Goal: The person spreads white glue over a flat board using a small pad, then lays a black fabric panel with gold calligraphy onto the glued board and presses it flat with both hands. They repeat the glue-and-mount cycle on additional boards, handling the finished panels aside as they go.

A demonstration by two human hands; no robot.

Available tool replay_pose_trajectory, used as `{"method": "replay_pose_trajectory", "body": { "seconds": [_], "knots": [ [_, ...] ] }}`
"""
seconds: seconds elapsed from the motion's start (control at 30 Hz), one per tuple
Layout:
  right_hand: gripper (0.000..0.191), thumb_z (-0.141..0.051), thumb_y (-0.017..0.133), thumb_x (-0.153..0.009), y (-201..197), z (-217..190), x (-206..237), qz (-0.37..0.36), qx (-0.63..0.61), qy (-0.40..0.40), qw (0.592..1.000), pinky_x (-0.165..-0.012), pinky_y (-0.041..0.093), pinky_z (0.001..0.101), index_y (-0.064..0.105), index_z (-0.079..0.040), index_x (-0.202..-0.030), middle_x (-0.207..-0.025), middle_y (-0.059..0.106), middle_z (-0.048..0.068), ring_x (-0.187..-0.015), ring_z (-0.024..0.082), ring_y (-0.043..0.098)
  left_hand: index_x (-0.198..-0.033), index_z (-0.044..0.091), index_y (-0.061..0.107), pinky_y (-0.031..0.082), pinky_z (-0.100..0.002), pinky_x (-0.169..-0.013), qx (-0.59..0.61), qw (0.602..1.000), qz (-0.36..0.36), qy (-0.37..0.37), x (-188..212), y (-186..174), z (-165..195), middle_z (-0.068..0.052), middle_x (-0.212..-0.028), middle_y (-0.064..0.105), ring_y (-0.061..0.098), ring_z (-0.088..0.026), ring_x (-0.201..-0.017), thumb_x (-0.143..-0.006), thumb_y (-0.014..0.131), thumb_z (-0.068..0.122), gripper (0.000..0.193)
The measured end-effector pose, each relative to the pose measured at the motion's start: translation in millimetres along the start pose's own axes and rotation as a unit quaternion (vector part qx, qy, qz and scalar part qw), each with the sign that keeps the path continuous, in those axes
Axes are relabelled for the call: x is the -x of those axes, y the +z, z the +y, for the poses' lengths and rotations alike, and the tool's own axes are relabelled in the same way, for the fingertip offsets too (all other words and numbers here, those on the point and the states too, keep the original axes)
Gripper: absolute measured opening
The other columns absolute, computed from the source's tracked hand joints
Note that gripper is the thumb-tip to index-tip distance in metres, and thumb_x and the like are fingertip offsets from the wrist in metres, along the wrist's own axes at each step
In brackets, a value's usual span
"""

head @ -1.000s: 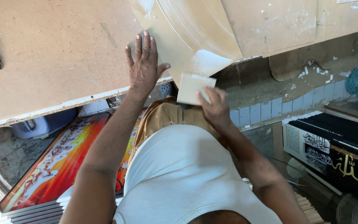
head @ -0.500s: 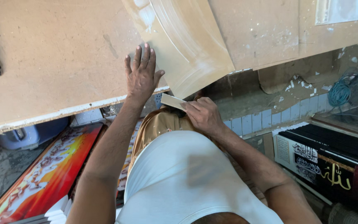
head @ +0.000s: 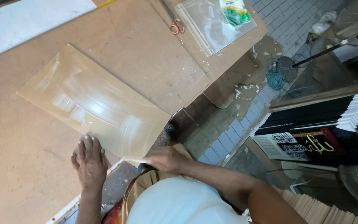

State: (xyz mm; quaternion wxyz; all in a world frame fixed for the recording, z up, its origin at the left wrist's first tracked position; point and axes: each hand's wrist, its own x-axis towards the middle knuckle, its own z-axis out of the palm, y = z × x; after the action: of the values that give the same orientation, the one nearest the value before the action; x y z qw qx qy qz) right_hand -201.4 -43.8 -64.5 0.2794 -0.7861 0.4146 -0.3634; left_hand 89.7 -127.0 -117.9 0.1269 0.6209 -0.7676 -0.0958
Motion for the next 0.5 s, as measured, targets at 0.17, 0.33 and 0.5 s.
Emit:
{"method": "replay_pose_trajectory", "body": {
  "seconds": [0.17,0.33,0.5],
  "knots": [
    [0.029,-0.027,0.065,-0.103,-37.9,66.7,30.2,0.306,-0.3,0.424,0.798,-0.086,0.053,0.0322,0.071,-0.002,-0.116,-0.104,0.073,0.006,-0.095,0.013,0.065,-0.15,0.014,0.054,0.026,-0.059,-0.121,-0.178,0.978,-0.07,0.086,2.8,14.5,47.8,-0.008,-0.159,0.052,0.041,-0.03,-0.15,-0.101,0.058,0.022,0.049],
    [0.043,-0.033,0.063,-0.098,-123.3,111.5,68.2,0.358,-0.317,0.543,0.69,-0.092,0.043,0.0349,0.065,-0.003,-0.129,-0.115,0.069,0.005,-0.105,0.015,0.059,-0.142,0.012,0.057,0.03,-0.068,-0.123,0.092,0.989,-0.059,0.097,7.0,25.9,115.2,-0.008,-0.132,0.063,0.046,-0.027,-0.143,-0.092,0.066,0.043,0.059],
    [0.05,-0.037,0.063,-0.098,-190.8,142.9,67.9,0.32,-0.303,0.508,0.74,-0.101,0.045,0.034,0.063,0.0,-0.132,-0.118,0.072,0.007,-0.112,0.016,0.063,-0.154,-0.004,0.044,0.037,-0.067,-0.107,0.011,0.984,0.065,-0.166,-18.9,22.6,88.1,-0.038,-0.15,0.044,0.04,-0.049,-0.137,-0.086,0.074,0.062,0.099]
  ]
}}
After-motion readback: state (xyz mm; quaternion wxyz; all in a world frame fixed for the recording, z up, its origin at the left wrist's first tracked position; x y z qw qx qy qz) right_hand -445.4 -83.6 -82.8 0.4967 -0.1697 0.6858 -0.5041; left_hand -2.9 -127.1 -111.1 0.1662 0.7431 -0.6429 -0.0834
